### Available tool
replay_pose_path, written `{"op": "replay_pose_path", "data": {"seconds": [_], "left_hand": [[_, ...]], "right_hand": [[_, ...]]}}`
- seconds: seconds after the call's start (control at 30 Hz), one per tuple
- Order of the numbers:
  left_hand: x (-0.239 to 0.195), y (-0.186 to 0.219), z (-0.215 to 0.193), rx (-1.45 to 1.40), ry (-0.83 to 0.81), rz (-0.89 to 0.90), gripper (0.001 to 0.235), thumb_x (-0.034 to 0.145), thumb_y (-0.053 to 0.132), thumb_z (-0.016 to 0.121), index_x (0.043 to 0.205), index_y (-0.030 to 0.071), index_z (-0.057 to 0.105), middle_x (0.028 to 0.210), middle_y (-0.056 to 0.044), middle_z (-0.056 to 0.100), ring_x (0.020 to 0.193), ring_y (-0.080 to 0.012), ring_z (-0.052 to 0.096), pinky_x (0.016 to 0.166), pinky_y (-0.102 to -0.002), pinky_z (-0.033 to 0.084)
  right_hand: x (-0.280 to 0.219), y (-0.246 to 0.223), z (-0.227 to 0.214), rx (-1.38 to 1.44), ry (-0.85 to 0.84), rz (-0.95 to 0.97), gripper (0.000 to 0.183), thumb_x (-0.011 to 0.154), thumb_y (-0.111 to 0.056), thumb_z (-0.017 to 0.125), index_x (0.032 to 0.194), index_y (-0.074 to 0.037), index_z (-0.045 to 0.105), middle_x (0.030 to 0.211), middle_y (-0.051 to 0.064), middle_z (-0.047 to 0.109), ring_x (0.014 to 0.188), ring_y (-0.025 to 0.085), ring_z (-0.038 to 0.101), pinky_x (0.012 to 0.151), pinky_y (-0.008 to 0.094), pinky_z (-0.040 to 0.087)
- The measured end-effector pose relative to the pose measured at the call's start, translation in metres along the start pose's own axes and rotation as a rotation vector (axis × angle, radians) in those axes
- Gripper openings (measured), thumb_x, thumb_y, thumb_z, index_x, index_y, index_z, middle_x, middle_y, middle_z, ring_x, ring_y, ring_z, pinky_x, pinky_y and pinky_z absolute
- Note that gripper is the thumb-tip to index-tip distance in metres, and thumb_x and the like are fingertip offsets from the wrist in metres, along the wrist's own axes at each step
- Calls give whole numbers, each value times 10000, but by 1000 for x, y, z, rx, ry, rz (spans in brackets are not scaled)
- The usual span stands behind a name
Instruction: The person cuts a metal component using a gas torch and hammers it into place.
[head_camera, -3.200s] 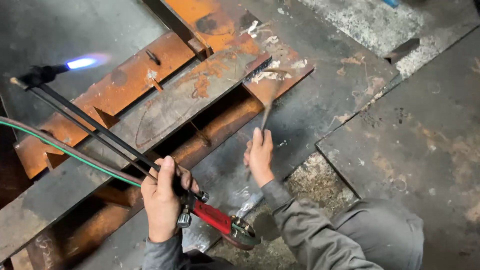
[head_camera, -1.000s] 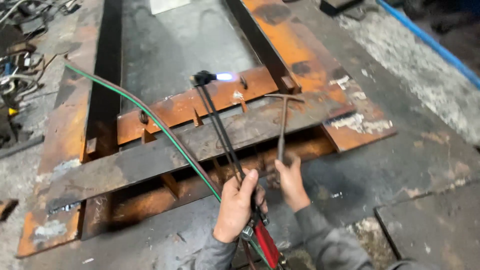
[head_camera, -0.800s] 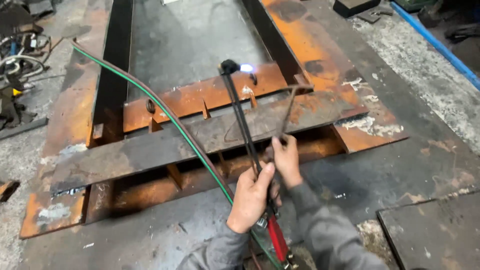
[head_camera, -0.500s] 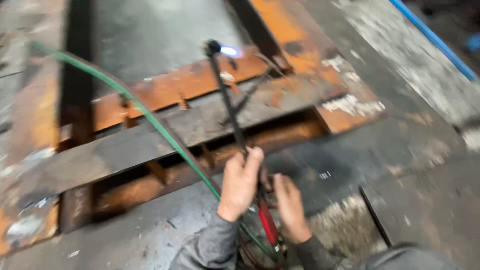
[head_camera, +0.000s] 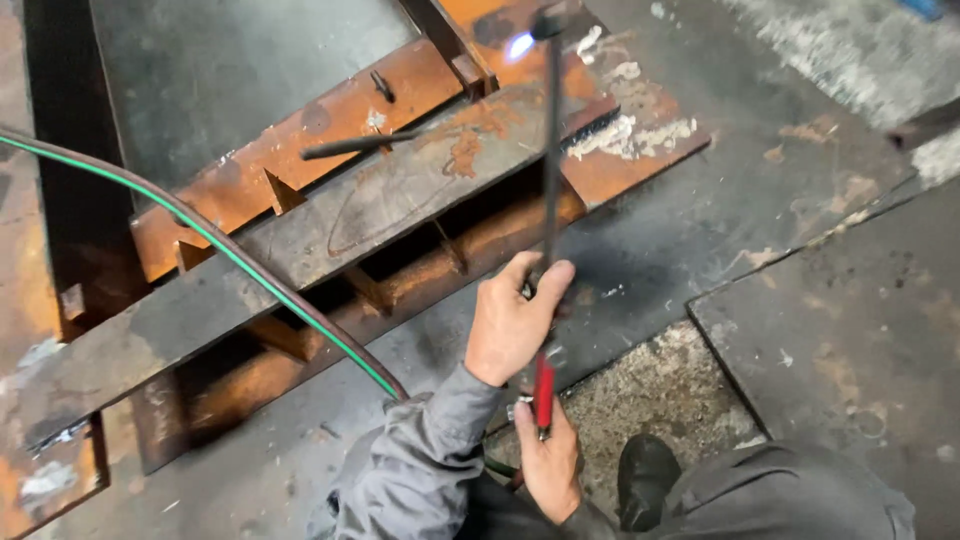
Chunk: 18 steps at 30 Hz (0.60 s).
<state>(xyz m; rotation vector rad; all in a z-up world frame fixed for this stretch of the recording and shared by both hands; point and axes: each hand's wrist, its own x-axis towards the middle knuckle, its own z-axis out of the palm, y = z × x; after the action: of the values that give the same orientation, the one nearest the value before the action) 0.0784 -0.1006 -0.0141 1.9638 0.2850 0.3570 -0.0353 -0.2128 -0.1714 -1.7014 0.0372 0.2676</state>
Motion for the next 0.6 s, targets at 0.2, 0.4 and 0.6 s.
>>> {"op": "replay_pose_path", "data": {"seconds": [0.2, 0.4, 0.6], "left_hand": [[6, -20, 4, -151, 24, -86, 301, 978, 268, 679, 1060, -19, 718, 830, -70, 765, 710, -126, 750, 634, -284, 595], [9, -33, -21, -109, 32, -272, 301, 970, 245, 661, 1071, -35, 709, 849, -100, 752, 648, -167, 718, 564, -310, 595], [77, -76, -95, 789, 238, 155, 252, 965, 297, 749, 1039, 56, 745, 920, -146, 747, 805, -310, 720, 731, -417, 582]], "right_hand": [[5, 5, -12, 593, 6, 291, 328, 987, -301, 616, 1195, -47, 623, 720, 28, 514, 545, 111, 461, 487, 291, 390], [13, -27, -22, 849, -2, 457, 358, 989, -368, 562, 1183, -71, 610, 726, 37, 505, 513, 115, 434, 469, 298, 386], [15, -52, -29, 995, 13, 485, 352, 995, -348, 556, 1194, -61, 601, 758, 47, 516, 539, 120, 437, 490, 303, 378]]}}
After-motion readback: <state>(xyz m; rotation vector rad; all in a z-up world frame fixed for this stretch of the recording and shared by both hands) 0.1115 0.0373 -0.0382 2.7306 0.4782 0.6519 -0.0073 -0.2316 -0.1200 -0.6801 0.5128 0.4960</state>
